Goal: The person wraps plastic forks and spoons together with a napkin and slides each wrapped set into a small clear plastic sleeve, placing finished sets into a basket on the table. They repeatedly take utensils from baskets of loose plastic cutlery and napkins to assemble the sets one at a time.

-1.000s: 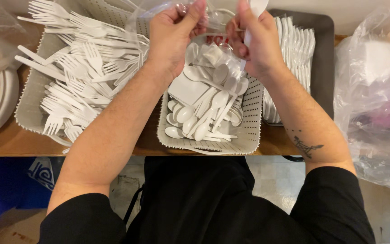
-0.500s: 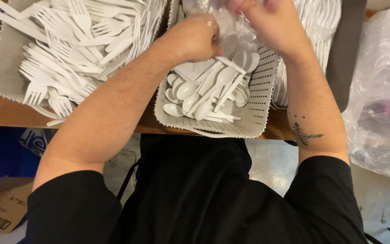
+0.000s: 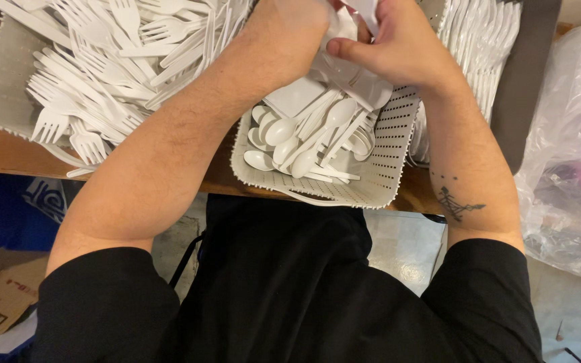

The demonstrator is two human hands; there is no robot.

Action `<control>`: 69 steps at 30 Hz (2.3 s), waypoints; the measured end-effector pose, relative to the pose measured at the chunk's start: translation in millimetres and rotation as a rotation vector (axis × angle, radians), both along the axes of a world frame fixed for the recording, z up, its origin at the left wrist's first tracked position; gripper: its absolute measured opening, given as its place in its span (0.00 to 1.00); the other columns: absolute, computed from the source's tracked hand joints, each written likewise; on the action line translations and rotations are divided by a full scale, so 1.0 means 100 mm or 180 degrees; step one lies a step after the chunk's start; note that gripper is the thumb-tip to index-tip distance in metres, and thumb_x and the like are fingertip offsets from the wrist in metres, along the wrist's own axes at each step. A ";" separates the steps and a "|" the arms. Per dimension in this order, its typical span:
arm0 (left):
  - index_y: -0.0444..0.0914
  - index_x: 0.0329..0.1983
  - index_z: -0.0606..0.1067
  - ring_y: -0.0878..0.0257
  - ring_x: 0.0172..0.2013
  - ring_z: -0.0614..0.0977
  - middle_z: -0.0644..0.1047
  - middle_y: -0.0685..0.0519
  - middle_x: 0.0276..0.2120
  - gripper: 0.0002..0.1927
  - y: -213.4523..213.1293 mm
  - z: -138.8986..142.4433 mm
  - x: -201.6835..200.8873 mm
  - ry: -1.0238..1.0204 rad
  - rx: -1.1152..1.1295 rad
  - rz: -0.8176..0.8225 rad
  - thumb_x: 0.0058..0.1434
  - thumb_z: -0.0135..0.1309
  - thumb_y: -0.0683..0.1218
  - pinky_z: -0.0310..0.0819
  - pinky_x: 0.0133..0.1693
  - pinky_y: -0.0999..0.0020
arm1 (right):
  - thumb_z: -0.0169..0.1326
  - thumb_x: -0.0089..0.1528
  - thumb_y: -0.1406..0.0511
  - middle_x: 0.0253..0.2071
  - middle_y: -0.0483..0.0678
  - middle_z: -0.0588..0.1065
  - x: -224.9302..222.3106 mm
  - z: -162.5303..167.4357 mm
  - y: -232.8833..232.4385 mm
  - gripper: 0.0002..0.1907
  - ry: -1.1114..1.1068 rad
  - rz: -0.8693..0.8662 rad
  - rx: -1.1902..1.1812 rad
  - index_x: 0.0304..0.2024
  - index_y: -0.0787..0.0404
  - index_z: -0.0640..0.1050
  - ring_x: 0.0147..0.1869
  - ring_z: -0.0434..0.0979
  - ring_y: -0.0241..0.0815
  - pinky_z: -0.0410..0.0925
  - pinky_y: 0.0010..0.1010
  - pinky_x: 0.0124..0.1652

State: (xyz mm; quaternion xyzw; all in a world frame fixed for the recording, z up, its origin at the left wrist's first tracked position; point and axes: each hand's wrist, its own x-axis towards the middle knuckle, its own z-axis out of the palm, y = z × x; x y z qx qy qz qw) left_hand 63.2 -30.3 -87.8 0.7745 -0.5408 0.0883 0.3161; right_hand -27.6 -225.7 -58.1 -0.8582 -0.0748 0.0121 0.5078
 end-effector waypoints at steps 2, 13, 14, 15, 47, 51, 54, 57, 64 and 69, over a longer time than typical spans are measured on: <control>0.30 0.47 0.79 0.47 0.38 0.84 0.81 0.42 0.35 0.11 -0.04 -0.05 0.01 0.0339 -0.0239 -0.0334 0.60 0.60 0.35 0.79 0.38 0.54 | 0.64 0.65 0.69 0.38 0.39 0.73 -0.03 -0.02 -0.04 0.10 -0.0137 -0.0141 0.0194 0.48 0.64 0.78 0.40 0.67 0.29 0.62 0.25 0.39; 0.37 0.28 0.83 0.47 0.46 0.80 0.80 0.45 0.27 0.05 0.08 -0.18 -0.02 -0.0963 0.1244 0.0400 0.48 0.59 0.37 0.63 0.59 0.54 | 0.60 0.61 0.76 0.36 0.52 0.78 0.00 -0.19 -0.20 0.06 -0.1776 -0.0859 -0.2365 0.39 0.65 0.79 0.38 0.79 0.52 0.70 0.40 0.38; 0.36 0.28 0.83 0.47 0.46 0.80 0.80 0.44 0.27 0.05 0.08 -0.19 -0.01 -0.0962 0.1230 0.0391 0.48 0.58 0.37 0.62 0.60 0.54 | 0.59 0.57 0.78 0.37 0.53 0.78 0.00 -0.19 -0.19 0.08 -0.1922 -0.0799 -0.2713 0.37 0.65 0.79 0.41 0.80 0.56 0.71 0.43 0.41; 0.36 0.28 0.82 0.47 0.46 0.80 0.80 0.44 0.27 0.05 0.08 -0.20 -0.01 -0.0940 0.1206 0.0362 0.48 0.58 0.37 0.62 0.59 0.53 | 0.60 0.57 0.76 0.37 0.54 0.78 0.01 -0.20 -0.17 0.08 -0.1577 -0.0713 -0.2804 0.39 0.64 0.80 0.41 0.80 0.57 0.71 0.44 0.40; 0.36 0.28 0.81 0.45 0.39 0.80 0.77 0.41 0.27 0.05 0.17 -0.12 0.08 -0.0797 0.0622 0.0056 0.51 0.56 0.35 0.66 0.53 0.50 | 0.62 0.67 0.66 0.41 0.58 0.78 -0.07 0.19 -0.09 0.11 -0.0546 -0.0024 -0.2095 0.52 0.61 0.82 0.44 0.78 0.59 0.70 0.45 0.43; 0.36 0.26 0.82 0.46 0.36 0.80 0.77 0.42 0.25 0.05 0.12 -0.01 0.07 -0.0674 0.0901 0.0050 0.51 0.57 0.35 0.67 0.54 0.48 | 0.62 0.69 0.68 0.42 0.55 0.80 -0.07 0.22 -0.03 0.11 -0.0550 -0.0355 -0.1535 0.54 0.62 0.81 0.41 0.79 0.50 0.70 0.37 0.41; 0.36 0.26 0.81 0.43 0.38 0.80 0.77 0.42 0.29 0.05 0.14 0.14 0.07 -0.0338 0.0577 -0.0142 0.47 0.59 0.35 0.69 0.46 0.49 | 0.65 0.68 0.67 0.40 0.52 0.81 -0.06 0.25 0.05 0.10 -0.0322 -0.0383 -0.1362 0.50 0.62 0.81 0.38 0.78 0.44 0.70 0.33 0.39; 0.33 0.26 0.79 0.42 0.37 0.80 0.78 0.41 0.33 0.07 0.16 0.30 0.05 0.0187 0.0366 -0.0221 0.42 0.59 0.33 0.72 0.38 0.51 | 0.67 0.64 0.68 0.40 0.47 0.80 -0.07 0.29 0.08 0.12 -0.0169 -0.0085 -0.0849 0.48 0.63 0.80 0.38 0.77 0.38 0.70 0.31 0.39; 0.33 0.37 0.76 0.50 0.32 0.83 0.79 0.44 0.30 0.03 0.08 0.41 0.07 0.1253 0.0443 -0.0173 0.60 0.57 0.36 0.74 0.33 0.56 | 0.65 0.63 0.71 0.37 0.41 0.78 -0.04 0.25 0.10 0.10 0.0545 -0.0122 0.0000 0.45 0.61 0.80 0.36 0.74 0.27 0.67 0.22 0.33; 0.32 0.43 0.76 0.51 0.32 0.83 0.80 0.45 0.31 0.12 0.01 0.34 0.09 0.1415 -0.0172 -0.0019 0.70 0.60 0.47 0.76 0.35 0.57 | 0.61 0.67 0.70 0.37 0.37 0.76 -0.03 0.20 0.02 0.07 0.0189 -0.0526 0.0595 0.46 0.62 0.78 0.35 0.74 0.25 0.67 0.20 0.32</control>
